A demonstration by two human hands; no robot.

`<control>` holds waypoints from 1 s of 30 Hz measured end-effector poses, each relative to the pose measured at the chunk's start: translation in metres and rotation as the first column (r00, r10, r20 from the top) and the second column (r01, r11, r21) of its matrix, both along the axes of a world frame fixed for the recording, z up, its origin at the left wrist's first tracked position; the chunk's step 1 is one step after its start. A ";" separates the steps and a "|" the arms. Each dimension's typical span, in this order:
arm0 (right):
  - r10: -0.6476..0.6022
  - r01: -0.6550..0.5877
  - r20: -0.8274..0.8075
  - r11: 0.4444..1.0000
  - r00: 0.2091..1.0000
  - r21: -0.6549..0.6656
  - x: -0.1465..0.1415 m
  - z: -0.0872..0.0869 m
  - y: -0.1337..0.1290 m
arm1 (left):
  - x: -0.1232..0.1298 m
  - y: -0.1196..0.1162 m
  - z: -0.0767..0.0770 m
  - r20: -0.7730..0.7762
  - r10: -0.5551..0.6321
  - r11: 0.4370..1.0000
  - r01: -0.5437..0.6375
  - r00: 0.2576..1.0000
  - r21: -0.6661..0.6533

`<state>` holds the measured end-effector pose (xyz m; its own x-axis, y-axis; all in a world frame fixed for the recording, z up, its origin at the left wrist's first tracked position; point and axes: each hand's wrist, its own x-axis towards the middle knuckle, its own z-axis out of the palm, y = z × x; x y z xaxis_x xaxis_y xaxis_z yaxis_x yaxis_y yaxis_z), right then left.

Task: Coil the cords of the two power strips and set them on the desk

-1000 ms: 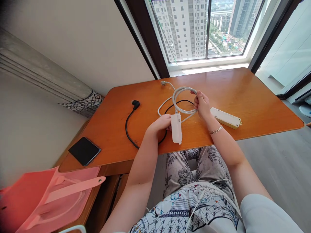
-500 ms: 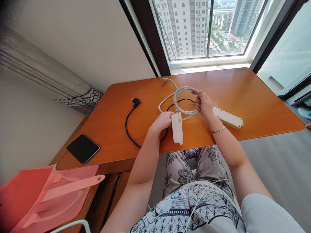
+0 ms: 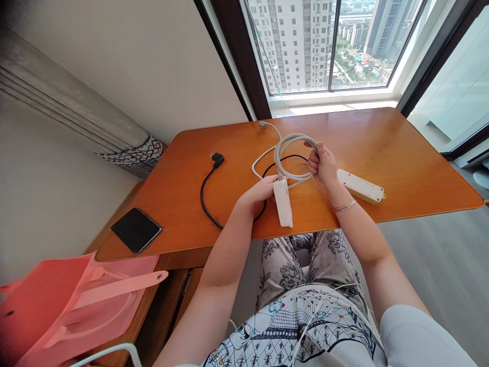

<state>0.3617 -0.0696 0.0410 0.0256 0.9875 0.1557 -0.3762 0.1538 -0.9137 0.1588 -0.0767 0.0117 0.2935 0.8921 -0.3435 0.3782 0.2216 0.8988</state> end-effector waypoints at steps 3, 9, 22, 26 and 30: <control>-0.035 0.035 0.027 0.999 0.999 0.002 0.000 0.003 -0.001 | 0.004 0.000 -0.005 0.114 -0.061 0.990 0.075 0.992 -0.122; -0.045 0.045 -0.001 0.999 0.999 -0.002 0.004 -0.003 0.005 | 0.007 0.009 -0.015 0.292 0.142 0.897 -0.247 0.946 0.366; 0.052 -0.038 0.127 0.994 0.991 -0.107 -0.009 -0.017 0.009 | -0.002 0.019 -0.007 0.632 0.359 0.779 -0.593 0.687 0.203; 0.116 -0.091 0.207 0.988 0.971 -0.126 -0.016 -0.025 0.008 | -0.001 0.016 -0.003 0.617 0.368 0.744 -0.618 0.696 0.253; 0.121 -0.090 0.222 0.985 0.968 -0.144 -0.016 -0.029 0.009 | 0.002 0.011 -0.004 0.479 0.332 0.720 -0.547 0.812 0.428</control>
<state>0.3452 -0.0607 0.0115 -0.1013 0.9948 0.0137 -0.1622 -0.0030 -0.9868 0.1605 -0.0657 0.0075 -0.1795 0.9491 0.2589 0.0037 -0.2625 0.9649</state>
